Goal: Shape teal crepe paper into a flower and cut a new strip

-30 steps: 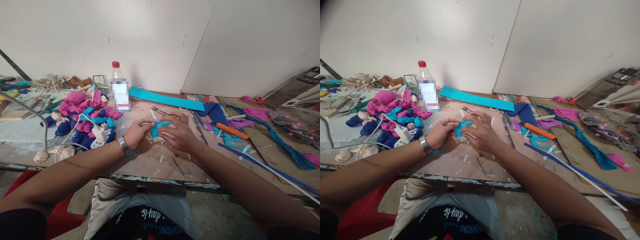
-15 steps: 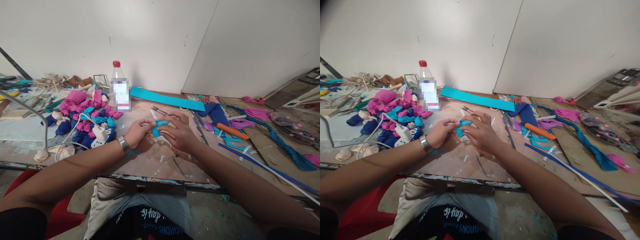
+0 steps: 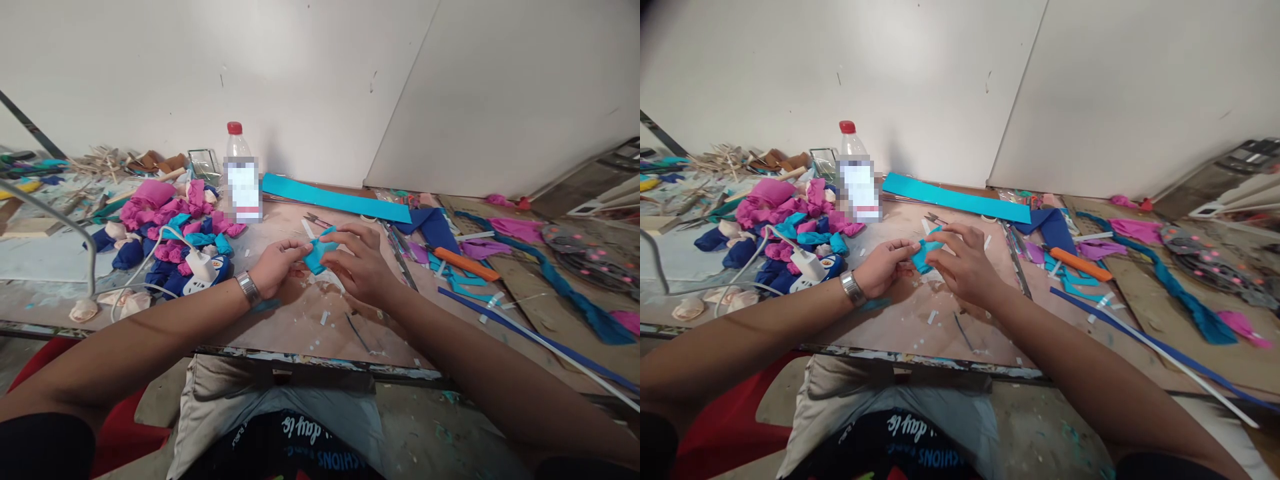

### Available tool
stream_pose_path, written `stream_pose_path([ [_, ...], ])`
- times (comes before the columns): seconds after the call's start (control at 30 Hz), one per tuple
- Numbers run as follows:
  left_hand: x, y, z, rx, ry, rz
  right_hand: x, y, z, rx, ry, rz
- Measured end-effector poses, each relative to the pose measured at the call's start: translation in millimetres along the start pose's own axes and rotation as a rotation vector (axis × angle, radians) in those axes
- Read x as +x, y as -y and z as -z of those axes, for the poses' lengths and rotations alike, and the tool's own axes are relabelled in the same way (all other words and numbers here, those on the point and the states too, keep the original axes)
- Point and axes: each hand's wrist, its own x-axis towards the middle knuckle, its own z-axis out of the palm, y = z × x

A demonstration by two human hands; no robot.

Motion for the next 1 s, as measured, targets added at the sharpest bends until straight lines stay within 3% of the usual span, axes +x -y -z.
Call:
stream_pose_path([
  [0.23, -1.3, -1.4, 0.0, -0.017, 0.028, 0.042, -0.9, -1.4, 0.8, -0.028, -0.041, -0.019],
  [0.57, -2.3, -2.2, -2.4, 0.038, -0.011, 0.066, 1.6, 3.3, 1.4, -0.071, -0.028, 0.06],
  [1.0, -1.8, -0.5, -1.1, -0.012, 0.071, 0.106, -1.5, 0.4, -0.3, -0.041, -0.142, 0.063],
])
